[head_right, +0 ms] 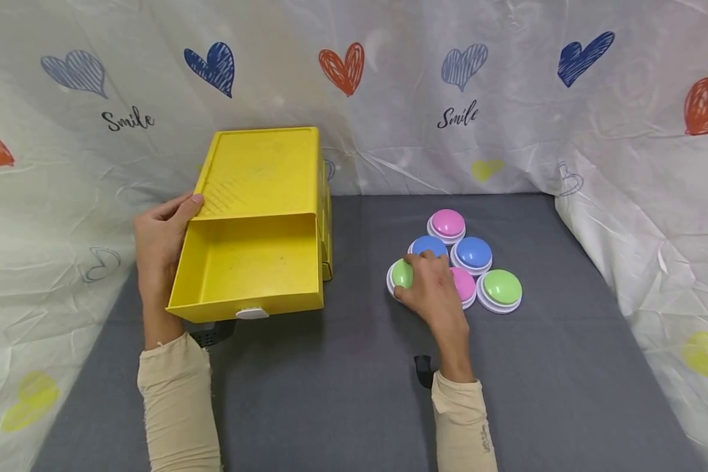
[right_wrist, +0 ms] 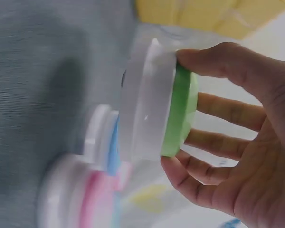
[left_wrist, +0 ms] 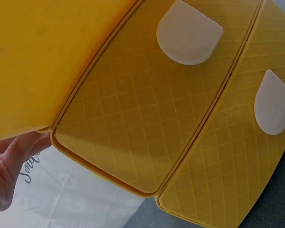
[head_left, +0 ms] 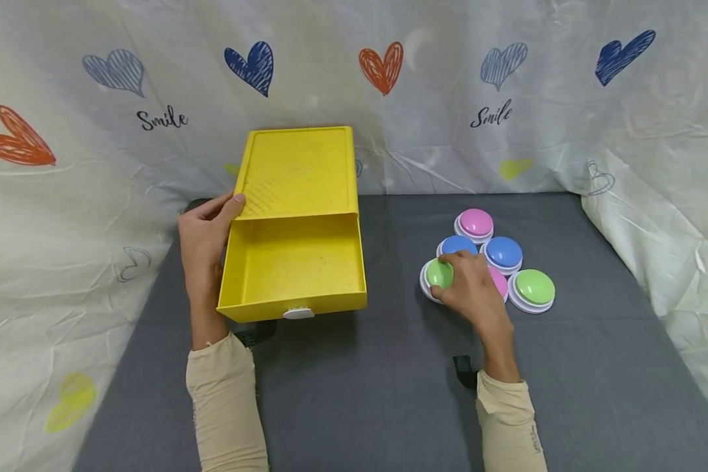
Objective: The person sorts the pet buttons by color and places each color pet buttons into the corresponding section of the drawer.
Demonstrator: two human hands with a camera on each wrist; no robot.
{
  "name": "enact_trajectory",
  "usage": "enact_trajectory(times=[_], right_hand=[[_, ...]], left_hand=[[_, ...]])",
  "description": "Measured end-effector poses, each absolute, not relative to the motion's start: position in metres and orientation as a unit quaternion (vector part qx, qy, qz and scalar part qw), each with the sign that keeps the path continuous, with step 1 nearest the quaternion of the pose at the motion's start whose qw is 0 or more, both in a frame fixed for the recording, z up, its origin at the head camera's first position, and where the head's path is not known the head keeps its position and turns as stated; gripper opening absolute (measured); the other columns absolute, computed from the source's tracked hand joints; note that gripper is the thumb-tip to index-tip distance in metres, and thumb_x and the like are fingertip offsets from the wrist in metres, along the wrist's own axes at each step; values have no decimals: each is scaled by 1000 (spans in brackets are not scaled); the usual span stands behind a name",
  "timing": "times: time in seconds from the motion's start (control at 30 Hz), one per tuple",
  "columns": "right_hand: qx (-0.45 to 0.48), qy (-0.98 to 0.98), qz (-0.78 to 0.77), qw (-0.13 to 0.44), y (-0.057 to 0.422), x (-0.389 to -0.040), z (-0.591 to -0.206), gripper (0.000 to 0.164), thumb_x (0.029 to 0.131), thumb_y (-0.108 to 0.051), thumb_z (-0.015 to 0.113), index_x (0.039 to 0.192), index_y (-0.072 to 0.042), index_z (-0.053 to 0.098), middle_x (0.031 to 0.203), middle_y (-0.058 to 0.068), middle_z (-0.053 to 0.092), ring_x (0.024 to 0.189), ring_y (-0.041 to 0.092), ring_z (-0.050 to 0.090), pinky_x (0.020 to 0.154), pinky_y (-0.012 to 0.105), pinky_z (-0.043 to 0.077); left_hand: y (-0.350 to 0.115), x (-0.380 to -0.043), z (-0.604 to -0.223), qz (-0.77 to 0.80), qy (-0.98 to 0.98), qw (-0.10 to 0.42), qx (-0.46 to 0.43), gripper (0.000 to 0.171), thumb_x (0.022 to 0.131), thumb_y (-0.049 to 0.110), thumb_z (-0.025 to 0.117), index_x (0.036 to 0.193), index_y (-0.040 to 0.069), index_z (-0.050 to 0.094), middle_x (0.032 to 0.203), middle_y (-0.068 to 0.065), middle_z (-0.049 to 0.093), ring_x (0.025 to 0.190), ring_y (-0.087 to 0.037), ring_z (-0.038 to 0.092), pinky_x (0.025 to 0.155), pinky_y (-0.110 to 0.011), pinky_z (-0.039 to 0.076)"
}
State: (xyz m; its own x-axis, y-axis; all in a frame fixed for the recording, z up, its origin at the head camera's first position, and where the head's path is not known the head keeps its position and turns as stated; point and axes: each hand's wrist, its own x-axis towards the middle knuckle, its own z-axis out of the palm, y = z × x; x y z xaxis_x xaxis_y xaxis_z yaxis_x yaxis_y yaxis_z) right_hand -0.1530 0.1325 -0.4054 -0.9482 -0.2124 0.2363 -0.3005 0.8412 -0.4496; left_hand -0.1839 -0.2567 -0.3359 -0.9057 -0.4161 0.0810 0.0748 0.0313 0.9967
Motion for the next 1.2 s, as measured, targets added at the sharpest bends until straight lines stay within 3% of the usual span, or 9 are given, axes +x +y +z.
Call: enact_trajectory(times=[0.23,0.53,0.77,1.07,1.2], right_hand=[[124,-928,300,184,127,-136,-355,43,68,-28,73,105,-8,66,103,8,61,90,29,46,70,35,36],[207,-884,356,219,94,-129,-304,40,70,-30,72,103,-10,65,102,0,61,98,16,47,75,30,38],[282,-875,351,178,45,-134,-283,38,73,-34,72,102,-11,63,106,1,60,96,16,42,70,27,43],[355,-887,285,77,-17,-140,-282,38,76,-38,67,105,-13,62,102,-1,58,89,16,41,65,21,40],[380,-890,249,43,-38,-141,-287,39,77,-37,68,107,-12,62,98,-1,58,85,14,43,69,22,37]], left_hand=[[-261,-186,-340,-690,-692,175,123,46,70,33,80,110,13,69,108,-9,65,91,-24,63,73,-24,52],[-261,-186,-340,-682,-697,182,124,46,71,33,79,110,12,69,109,-9,65,91,-22,63,74,-25,52],[-261,-185,-339,-684,-696,185,119,46,71,33,79,110,12,69,108,-9,65,89,-22,64,73,-25,53],[-260,-183,-336,-680,-698,177,135,46,70,35,79,109,13,69,108,-8,65,90,-22,63,73,-23,52],[-257,-181,-332,-673,-704,179,136,46,70,35,79,109,12,70,107,-8,66,90,-21,62,72,-22,52]])
